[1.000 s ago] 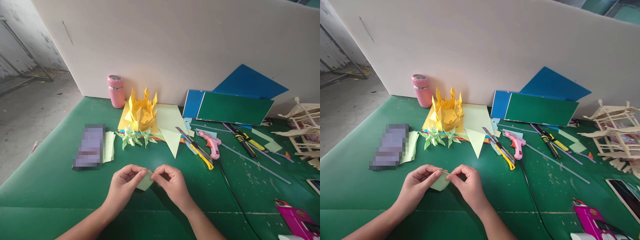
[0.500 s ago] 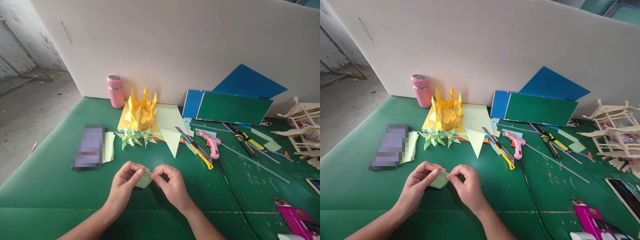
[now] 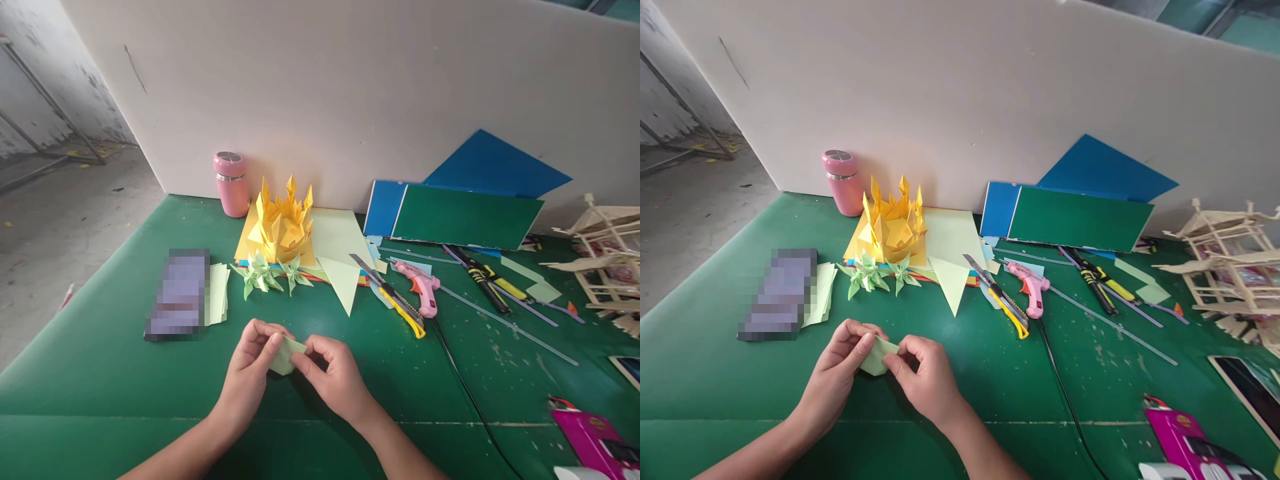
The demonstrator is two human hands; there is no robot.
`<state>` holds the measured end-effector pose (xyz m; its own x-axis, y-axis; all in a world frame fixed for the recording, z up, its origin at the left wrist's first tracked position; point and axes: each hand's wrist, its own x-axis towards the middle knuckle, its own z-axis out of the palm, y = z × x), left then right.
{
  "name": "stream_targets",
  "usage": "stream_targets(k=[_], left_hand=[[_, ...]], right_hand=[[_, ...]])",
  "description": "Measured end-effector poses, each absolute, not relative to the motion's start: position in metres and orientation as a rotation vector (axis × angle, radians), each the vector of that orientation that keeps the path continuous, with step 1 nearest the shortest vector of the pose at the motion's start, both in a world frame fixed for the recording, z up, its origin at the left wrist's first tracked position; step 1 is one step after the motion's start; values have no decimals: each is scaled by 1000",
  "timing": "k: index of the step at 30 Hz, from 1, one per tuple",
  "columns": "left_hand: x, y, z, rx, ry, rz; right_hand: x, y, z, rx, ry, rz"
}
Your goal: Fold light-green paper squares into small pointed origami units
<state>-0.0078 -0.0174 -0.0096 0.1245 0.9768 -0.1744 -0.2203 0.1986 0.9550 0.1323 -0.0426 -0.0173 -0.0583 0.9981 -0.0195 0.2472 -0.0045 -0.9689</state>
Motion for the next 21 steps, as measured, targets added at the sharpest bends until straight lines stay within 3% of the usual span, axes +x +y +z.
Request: stream_targets(k=[21], left_hand=[[-6,-14,-12,1153,1080,1286]], right_hand=[[121,-42,-17,-1502,-1635,1020]])
